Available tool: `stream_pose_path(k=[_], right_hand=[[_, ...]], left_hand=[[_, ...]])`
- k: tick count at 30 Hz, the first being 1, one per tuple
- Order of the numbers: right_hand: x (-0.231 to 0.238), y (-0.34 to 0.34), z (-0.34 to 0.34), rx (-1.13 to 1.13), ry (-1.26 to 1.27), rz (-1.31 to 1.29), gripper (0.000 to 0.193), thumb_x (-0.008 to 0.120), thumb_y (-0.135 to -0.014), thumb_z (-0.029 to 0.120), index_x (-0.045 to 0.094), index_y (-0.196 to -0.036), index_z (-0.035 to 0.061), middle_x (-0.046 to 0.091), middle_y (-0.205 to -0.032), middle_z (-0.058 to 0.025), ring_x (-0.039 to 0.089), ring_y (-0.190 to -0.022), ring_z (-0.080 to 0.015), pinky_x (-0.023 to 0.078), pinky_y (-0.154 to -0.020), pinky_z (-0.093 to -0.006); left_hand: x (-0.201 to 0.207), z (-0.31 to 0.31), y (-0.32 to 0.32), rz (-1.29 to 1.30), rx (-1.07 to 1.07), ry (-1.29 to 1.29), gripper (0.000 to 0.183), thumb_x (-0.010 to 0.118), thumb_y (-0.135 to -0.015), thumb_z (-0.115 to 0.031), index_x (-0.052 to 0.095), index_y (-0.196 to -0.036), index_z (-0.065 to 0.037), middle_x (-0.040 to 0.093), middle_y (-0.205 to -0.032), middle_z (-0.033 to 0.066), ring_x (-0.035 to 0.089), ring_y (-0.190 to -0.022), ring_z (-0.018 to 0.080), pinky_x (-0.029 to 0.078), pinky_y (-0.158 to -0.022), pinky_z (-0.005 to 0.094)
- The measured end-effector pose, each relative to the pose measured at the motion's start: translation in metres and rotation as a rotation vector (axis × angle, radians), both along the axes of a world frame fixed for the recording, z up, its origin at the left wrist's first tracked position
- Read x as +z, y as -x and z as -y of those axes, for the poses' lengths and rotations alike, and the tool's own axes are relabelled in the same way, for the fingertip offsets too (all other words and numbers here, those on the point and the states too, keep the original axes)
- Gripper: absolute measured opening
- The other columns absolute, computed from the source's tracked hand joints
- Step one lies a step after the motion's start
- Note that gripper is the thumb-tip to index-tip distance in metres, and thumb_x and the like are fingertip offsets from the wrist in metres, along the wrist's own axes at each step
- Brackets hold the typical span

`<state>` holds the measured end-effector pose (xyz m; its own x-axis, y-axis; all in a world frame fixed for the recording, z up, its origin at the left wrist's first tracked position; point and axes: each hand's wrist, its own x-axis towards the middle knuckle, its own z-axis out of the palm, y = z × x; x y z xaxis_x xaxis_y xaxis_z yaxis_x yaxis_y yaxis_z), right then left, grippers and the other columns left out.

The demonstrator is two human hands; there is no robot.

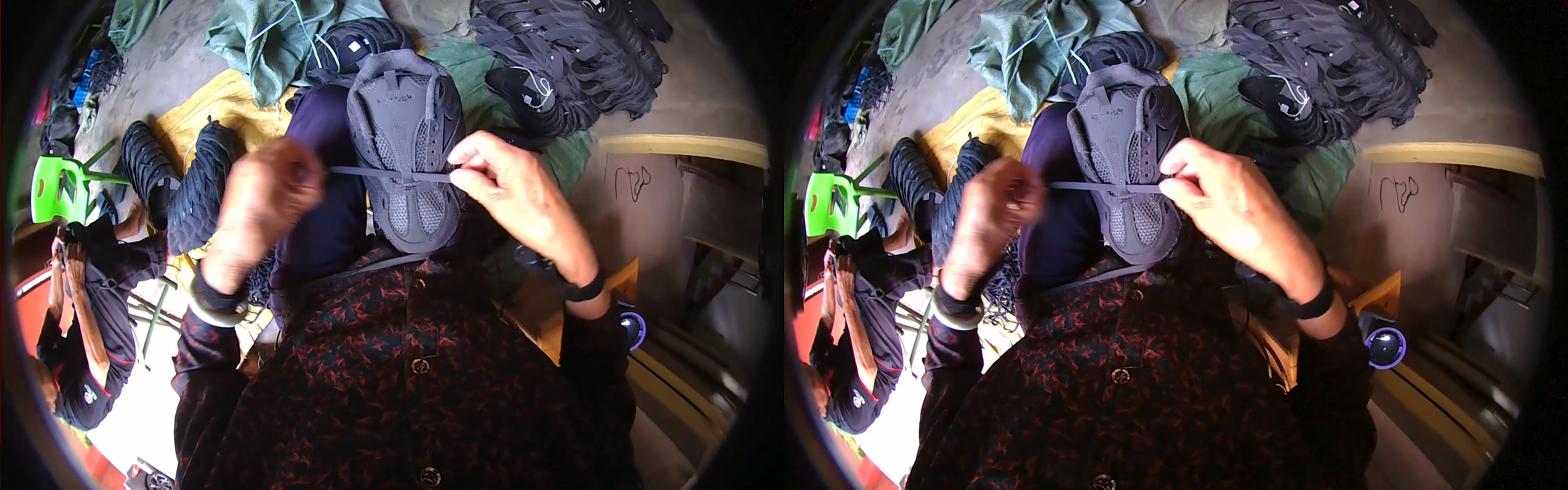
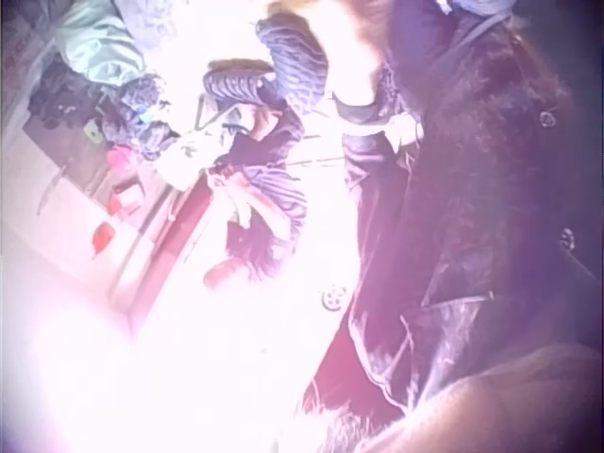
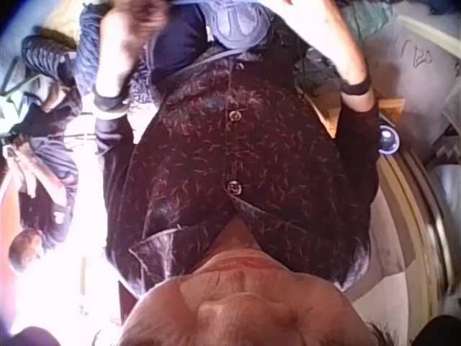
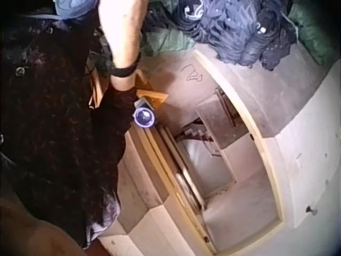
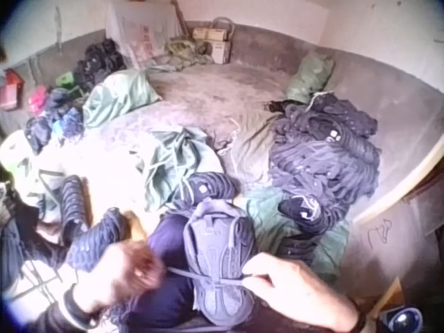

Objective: Lacing and organizing black athletic shoe uppers in a manufacturing workshop.

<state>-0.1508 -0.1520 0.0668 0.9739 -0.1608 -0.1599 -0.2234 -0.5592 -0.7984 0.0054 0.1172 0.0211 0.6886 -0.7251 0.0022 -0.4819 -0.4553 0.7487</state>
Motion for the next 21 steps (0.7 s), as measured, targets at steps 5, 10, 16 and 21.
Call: stream_pose_path(k=[5,10,16,21], right_hand=[[0.035,0.010,0.053,-0.004,-0.482,-0.352,0.018,0.057,-0.101,0.013,0.063,-0.113,0.0017,0.056,-0.078,0.0021,0.044,-0.065,-0.0024,0.036,-0.055,-0.0184],[0.051,0.039,0.099,-0.170,-0.806,-0.271,0.020,0.054,-0.104,0.017,0.060,-0.117,0.0029,0.042,-0.067,0.0057,0.034,-0.053,-0.0012,0.029,-0.046,-0.0179],[0.081,0.103,0.209,-0.483,-1.108,0.220,0.034,0.047,-0.107,0.010,0.046,-0.137,-0.0037,0.042,-0.070,0.0047,0.035,-0.049,-0.0040,0.032,-0.047,-0.0190],[0.144,0.170,0.318,-0.446,-1.247,0.440,0.038,0.037,-0.108,0.005,0.040,-0.144,-0.0066,0.048,-0.086,-0.0022,0.032,-0.057,-0.0085,0.032,-0.052,-0.0228]], left_hand=[[-0.049,-0.168,-0.096,0.257,0.400,-0.318,0.012,0.071,-0.082,-0.009,0.066,-0.090,-0.003,0.068,-0.082,0.0126,0.066,-0.073,0.0211,0.053,-0.070,0.0342],[-0.084,-0.411,-0.160,0.221,0.809,-0.809,0.039,0.071,-0.083,-0.042,0.073,-0.086,-0.003,0.070,-0.074,0.0163,0.071,-0.069,0.0256,0.054,-0.066,0.0426],[-0.061,-0.627,-0.153,0.245,1.168,-0.751,0.045,0.068,-0.087,-0.047,0.075,-0.088,-0.003,0.072,-0.075,0.0159,0.072,-0.071,0.0251,0.055,-0.066,0.0425],[-0.012,-0.702,-0.120,0.325,1.413,-0.678,0.047,0.066,-0.089,-0.048,0.075,-0.090,-0.002,0.073,-0.078,0.0151,0.072,-0.072,0.0245,0.055,-0.066,0.0417]])
